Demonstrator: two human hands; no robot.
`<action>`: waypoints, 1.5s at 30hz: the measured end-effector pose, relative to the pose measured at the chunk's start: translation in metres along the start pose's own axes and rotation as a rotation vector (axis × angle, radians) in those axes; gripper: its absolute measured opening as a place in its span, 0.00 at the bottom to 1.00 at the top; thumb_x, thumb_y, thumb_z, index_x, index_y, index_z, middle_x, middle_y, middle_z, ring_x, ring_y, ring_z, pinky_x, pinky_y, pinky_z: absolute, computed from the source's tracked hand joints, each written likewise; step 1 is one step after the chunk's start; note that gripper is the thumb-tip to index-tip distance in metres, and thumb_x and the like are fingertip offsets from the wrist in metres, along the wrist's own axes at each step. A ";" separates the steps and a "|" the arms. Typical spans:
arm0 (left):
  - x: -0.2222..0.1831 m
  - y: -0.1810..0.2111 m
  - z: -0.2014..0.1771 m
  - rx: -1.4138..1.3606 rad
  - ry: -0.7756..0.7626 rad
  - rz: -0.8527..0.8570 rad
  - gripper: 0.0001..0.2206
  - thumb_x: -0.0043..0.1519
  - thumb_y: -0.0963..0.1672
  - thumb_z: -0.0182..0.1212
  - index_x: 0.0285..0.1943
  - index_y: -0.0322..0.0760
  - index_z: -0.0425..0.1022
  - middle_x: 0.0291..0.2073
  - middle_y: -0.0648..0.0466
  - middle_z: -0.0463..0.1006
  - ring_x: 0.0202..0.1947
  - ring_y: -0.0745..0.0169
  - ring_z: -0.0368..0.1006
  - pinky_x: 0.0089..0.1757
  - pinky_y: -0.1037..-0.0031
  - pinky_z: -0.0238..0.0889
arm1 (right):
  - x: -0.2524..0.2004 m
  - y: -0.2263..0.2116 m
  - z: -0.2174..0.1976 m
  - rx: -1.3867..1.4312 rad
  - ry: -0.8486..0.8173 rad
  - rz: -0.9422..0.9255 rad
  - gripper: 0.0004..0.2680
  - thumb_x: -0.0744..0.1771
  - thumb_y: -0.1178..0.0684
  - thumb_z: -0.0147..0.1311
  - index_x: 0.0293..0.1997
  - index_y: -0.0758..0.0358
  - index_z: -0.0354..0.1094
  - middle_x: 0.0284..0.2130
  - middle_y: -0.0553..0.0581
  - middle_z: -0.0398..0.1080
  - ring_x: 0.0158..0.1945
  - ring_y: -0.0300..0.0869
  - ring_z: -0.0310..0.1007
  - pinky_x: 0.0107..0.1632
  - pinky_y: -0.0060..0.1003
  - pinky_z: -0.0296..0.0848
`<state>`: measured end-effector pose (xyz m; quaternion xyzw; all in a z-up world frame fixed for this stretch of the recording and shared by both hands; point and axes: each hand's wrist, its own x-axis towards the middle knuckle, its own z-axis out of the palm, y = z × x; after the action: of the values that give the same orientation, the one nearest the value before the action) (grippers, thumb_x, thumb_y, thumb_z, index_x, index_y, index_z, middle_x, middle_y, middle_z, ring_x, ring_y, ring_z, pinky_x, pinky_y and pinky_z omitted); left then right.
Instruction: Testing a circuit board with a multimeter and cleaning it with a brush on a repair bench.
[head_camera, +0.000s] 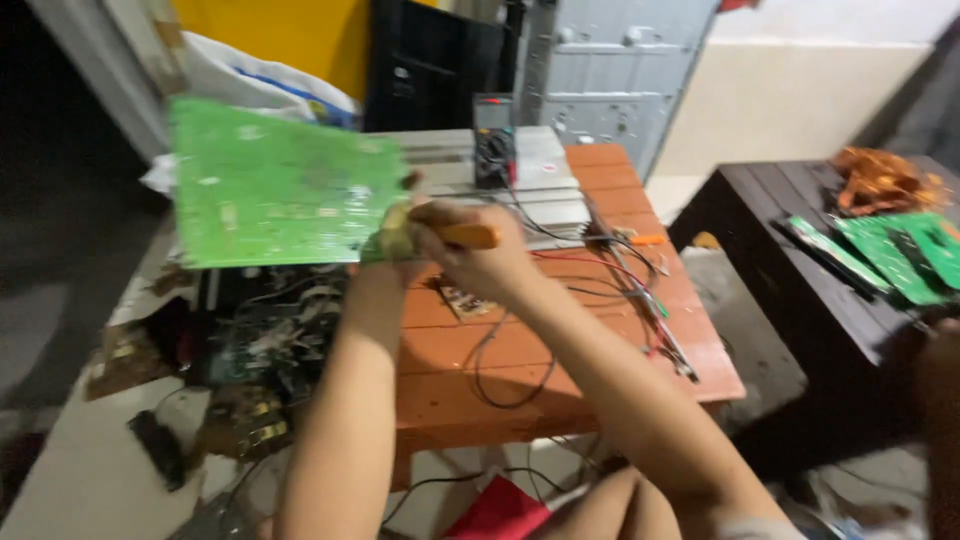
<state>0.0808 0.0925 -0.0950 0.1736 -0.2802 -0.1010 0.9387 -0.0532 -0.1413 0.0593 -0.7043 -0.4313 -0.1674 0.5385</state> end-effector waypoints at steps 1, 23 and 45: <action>0.001 -0.004 -0.014 0.020 -0.018 0.036 0.34 0.58 0.65 0.40 0.64 0.50 0.74 0.29 0.62 0.58 0.25 0.67 0.55 0.28 0.66 0.51 | -0.005 -0.001 -0.017 -0.167 -0.053 0.312 0.10 0.65 0.36 0.62 0.43 0.42 0.79 0.30 0.53 0.80 0.38 0.49 0.83 0.44 0.37 0.77; -0.025 -0.010 -0.020 0.308 0.091 0.350 0.20 0.68 0.58 0.40 0.56 0.54 0.72 0.31 0.63 0.63 0.28 0.63 0.63 0.31 0.69 0.59 | -0.044 0.085 -0.172 -0.400 0.154 0.566 0.06 0.66 0.52 0.57 0.46 0.51 0.77 0.25 0.49 0.76 0.32 0.34 0.79 0.36 0.25 0.78; 0.000 -0.042 0.209 0.195 1.138 0.405 0.23 0.50 0.60 0.66 0.38 0.45 0.71 0.25 0.61 0.71 0.26 0.72 0.74 0.28 0.85 0.69 | -0.043 0.112 -0.102 -1.128 -0.114 -0.453 0.09 0.62 0.55 0.62 0.44 0.56 0.67 0.45 0.57 0.66 0.53 0.53 0.68 0.52 0.45 0.67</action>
<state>-0.0406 -0.0024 0.0524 0.2285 0.2295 0.2142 0.9215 0.0341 -0.2567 -0.0025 -0.7795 -0.4433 -0.4425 0.0094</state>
